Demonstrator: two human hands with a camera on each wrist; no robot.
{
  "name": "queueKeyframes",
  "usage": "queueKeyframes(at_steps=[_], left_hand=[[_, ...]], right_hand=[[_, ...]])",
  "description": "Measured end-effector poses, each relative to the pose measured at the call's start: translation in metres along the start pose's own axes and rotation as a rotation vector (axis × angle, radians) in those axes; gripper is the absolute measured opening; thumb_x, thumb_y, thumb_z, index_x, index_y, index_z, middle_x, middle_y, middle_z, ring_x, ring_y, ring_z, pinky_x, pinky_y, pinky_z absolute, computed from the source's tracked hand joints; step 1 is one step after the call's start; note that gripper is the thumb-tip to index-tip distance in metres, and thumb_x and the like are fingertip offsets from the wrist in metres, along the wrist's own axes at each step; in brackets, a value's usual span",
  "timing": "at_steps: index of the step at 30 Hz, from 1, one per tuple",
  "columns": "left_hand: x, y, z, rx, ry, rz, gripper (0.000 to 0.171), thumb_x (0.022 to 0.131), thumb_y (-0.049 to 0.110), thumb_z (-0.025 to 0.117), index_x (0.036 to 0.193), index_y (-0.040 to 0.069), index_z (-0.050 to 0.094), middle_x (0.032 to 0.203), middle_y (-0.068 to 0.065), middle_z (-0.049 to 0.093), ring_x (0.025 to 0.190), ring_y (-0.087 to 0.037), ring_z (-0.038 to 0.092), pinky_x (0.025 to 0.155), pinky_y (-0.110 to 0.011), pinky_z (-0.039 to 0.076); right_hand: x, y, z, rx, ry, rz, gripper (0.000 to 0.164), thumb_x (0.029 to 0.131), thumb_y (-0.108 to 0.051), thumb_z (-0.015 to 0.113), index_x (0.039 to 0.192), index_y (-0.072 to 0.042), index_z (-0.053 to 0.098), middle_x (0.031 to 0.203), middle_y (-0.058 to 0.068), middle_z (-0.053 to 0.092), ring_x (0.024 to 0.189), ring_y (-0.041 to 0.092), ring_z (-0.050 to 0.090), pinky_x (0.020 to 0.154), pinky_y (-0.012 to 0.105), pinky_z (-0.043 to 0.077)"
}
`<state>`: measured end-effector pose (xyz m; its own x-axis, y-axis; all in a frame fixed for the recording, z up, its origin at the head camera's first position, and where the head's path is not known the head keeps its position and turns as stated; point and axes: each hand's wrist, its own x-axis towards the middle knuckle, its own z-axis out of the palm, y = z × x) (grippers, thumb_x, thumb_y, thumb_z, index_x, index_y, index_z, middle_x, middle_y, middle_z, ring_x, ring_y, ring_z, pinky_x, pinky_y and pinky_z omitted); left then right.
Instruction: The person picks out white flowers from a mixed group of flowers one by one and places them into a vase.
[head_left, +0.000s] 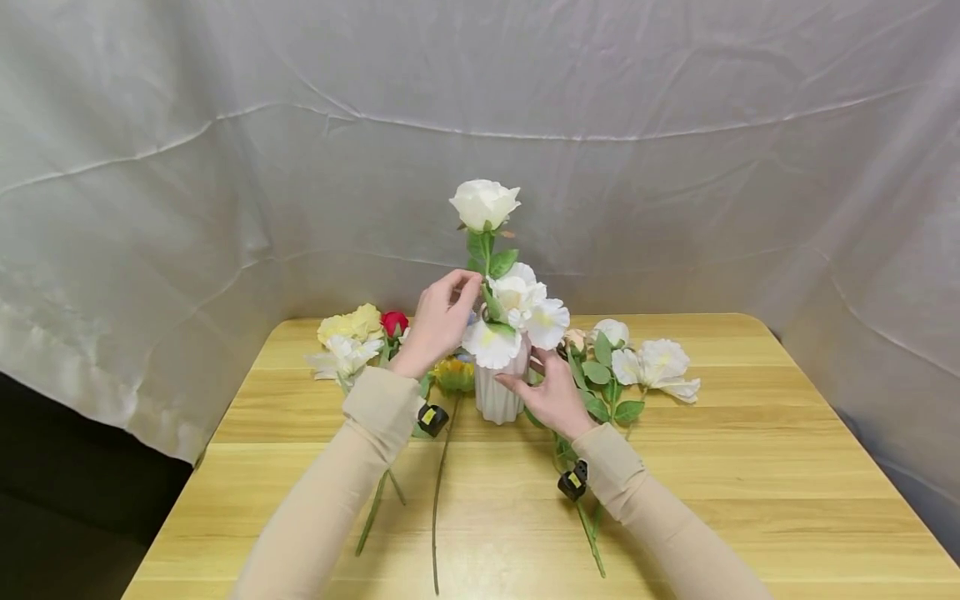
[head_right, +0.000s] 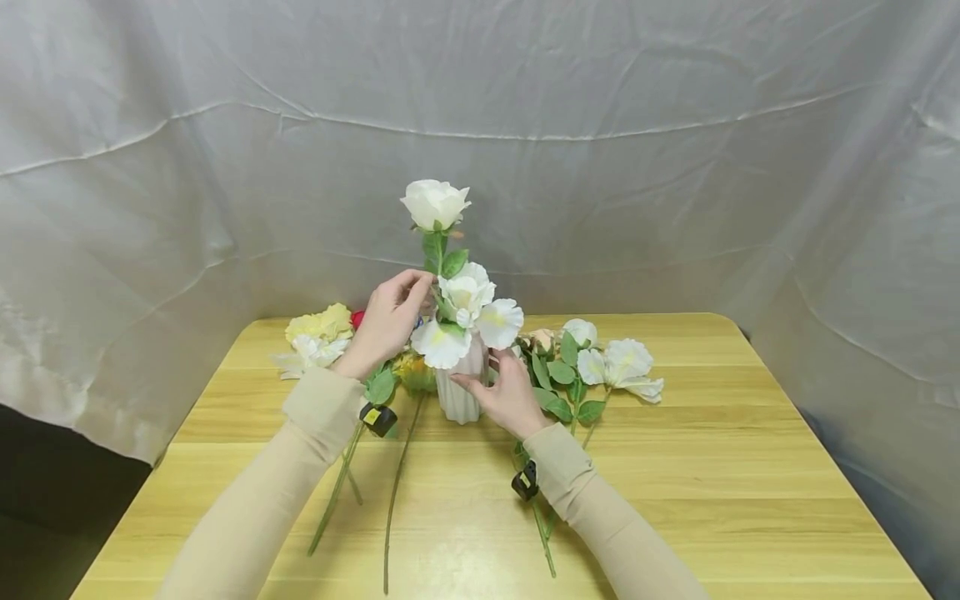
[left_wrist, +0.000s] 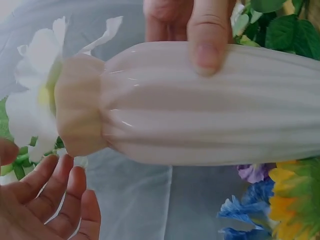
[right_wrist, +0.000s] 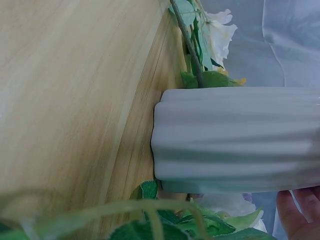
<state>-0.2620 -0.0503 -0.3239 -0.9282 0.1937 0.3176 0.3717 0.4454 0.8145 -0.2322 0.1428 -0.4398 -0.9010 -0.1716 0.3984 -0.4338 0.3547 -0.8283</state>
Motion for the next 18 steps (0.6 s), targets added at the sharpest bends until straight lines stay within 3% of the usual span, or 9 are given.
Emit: queueKeyframes(at_steps=[10, 18], left_hand=[[0.017, 0.009, 0.002, 0.033, 0.03, 0.01, 0.031, 0.104, 0.032, 0.055, 0.116, 0.009, 0.072, 0.106, -0.009, 0.074, 0.092, -0.023, 0.068, 0.082, -0.036, 0.056], [0.016, 0.008, 0.001, 0.065, 0.012, 0.003, 0.025, 0.103, 0.025, 0.058, 0.112, 0.007, 0.073, 0.101, -0.011, 0.074, 0.087, -0.023, 0.066, 0.075, -0.029, 0.052]], right_hand=[[0.0, 0.0, -0.001, -0.004, 0.0, -0.011, 0.068, 0.086, -0.016, 0.081, 0.144, -0.006, 0.047, 0.138, 0.017, 0.06, 0.127, 0.035, 0.061, 0.108, 0.049, 0.051], [-0.001, 0.002, -0.001, -0.024, 0.002, -0.021, 0.065, 0.087, -0.018, 0.081, 0.142, -0.005, 0.049, 0.136, 0.017, 0.06, 0.127, 0.035, 0.062, 0.107, 0.048, 0.052]])
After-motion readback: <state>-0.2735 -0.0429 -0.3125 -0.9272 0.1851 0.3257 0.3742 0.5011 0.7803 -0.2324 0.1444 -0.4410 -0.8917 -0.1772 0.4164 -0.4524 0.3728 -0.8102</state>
